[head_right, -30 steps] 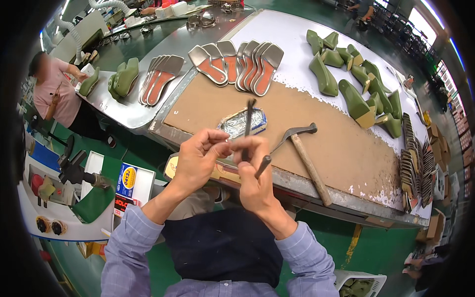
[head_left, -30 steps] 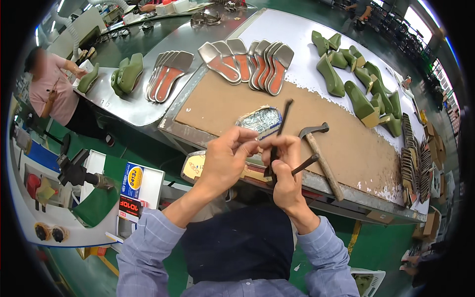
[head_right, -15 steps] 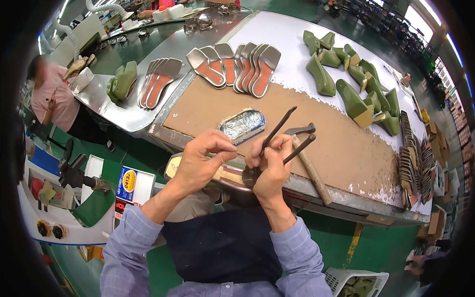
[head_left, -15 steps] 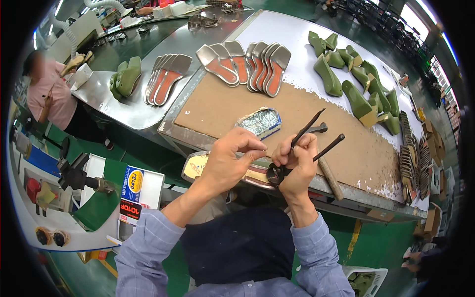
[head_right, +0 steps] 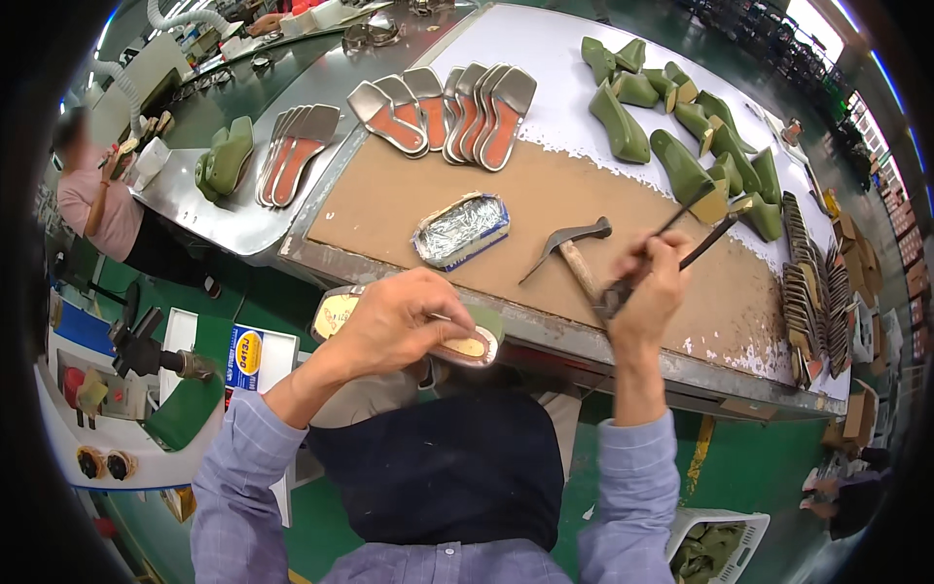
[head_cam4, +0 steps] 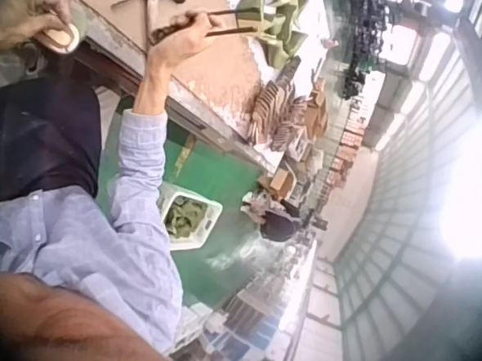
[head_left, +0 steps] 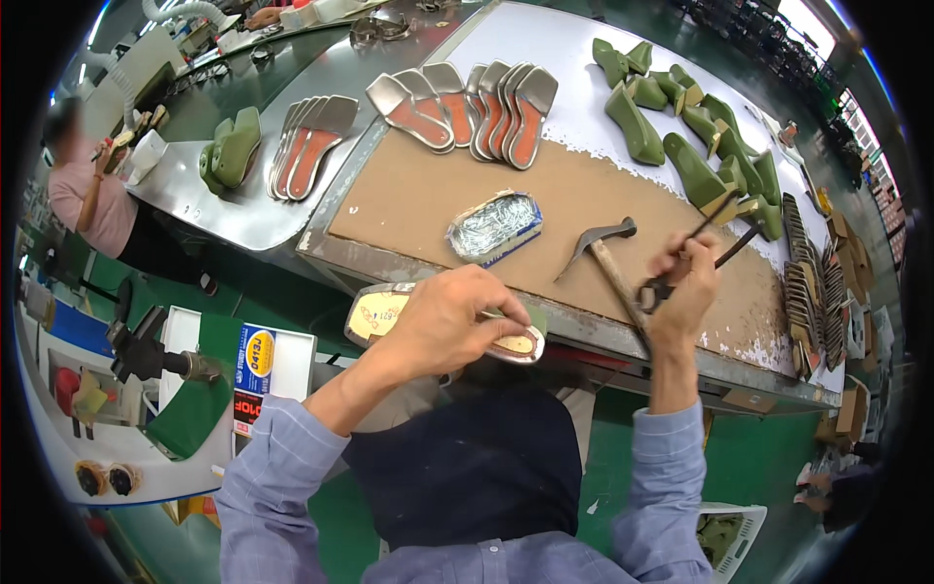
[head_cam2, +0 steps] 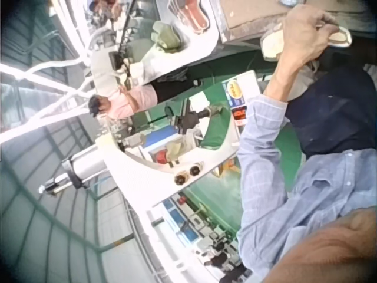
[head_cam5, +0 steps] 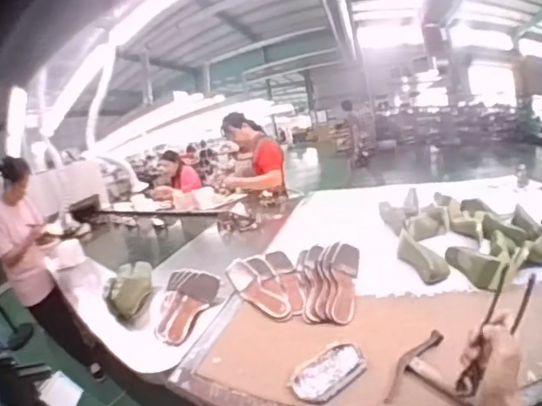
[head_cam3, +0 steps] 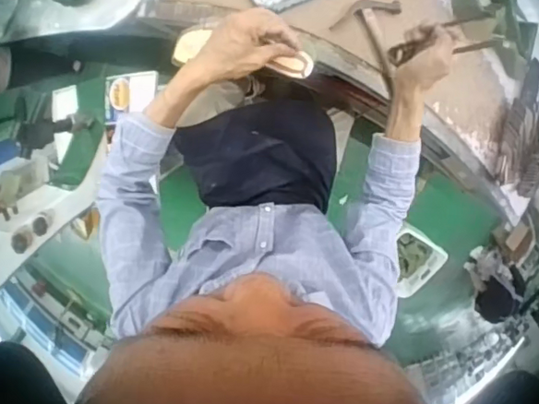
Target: The person assembles green high-heeled shoes by placing a sole onto the shoe base and securing it with a hammer. They repeatedly pick up a shoe, position the sole, and tap it into place using a hammer and a small metal tool. The finished shoes are placed on a nearby metal table.
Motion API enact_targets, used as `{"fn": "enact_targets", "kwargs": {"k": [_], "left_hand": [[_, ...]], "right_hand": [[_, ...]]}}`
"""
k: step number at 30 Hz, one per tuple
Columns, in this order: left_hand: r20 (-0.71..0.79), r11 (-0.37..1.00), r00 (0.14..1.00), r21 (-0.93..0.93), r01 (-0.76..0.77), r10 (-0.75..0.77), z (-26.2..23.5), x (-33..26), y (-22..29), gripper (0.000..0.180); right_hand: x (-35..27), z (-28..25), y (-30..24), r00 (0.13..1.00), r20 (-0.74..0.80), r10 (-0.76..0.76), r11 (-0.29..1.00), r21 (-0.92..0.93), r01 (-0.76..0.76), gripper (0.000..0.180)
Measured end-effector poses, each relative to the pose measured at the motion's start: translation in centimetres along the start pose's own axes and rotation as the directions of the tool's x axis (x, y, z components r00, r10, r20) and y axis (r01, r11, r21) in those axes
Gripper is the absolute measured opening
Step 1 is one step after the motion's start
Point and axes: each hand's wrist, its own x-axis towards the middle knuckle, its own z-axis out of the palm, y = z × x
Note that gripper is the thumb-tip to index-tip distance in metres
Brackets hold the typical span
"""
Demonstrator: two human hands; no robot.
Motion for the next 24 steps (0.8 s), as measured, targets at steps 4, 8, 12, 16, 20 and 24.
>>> {"fn": "enact_targets", "kwargs": {"k": [4, 8, 12, 16, 20, 24], "left_hand": [[0.055, 0.995, 0.997, 0.086, -0.058, 0.053, 0.6, 0.1, 0.3, 0.006], [0.097, 0.987, 0.995, 0.161, 0.009, -0.025, 0.5, 0.3, 0.4, 0.005], [0.104, 0.980, 0.993, 0.195, 0.040, -0.062, 0.6, 0.4, 0.7, 0.004], [0.117, 0.979, 0.992, 0.204, 0.013, -0.038, 0.7, 0.4, 0.9, 0.006], [0.125, 0.960, 0.990, 0.263, -0.099, 0.067, 0.9, 0.2, 0.5, 0.008], [0.118, 0.951, 0.988, 0.278, -0.134, 0.105, 0.8, 0.1, 0.4, 0.009]], "right_hand": [[2.7, -7.6, -0.2, 0.796, 0.337, -0.503, 0.156, -0.870, 0.467, 0.037], [-1.2, -9.8, -1.1, 0.783, 0.551, -0.288, 0.006, -0.817, 0.577, 0.054], [-4.3, -9.9, 0.3, 0.783, 0.617, 0.079, 0.025, -0.787, 0.617, 0.048], [-4.5, -9.6, 0.0, 0.740, 0.670, 0.052, 0.009, -0.741, 0.671, 0.044], [-7.2, -9.3, -1.5, 0.873, 0.487, 0.020, 0.504, -0.759, 0.412, 0.040], [-11.9, -9.3, -5.0, 0.878, 0.469, 0.096, 0.691, -0.667, 0.280, 0.041]]}}
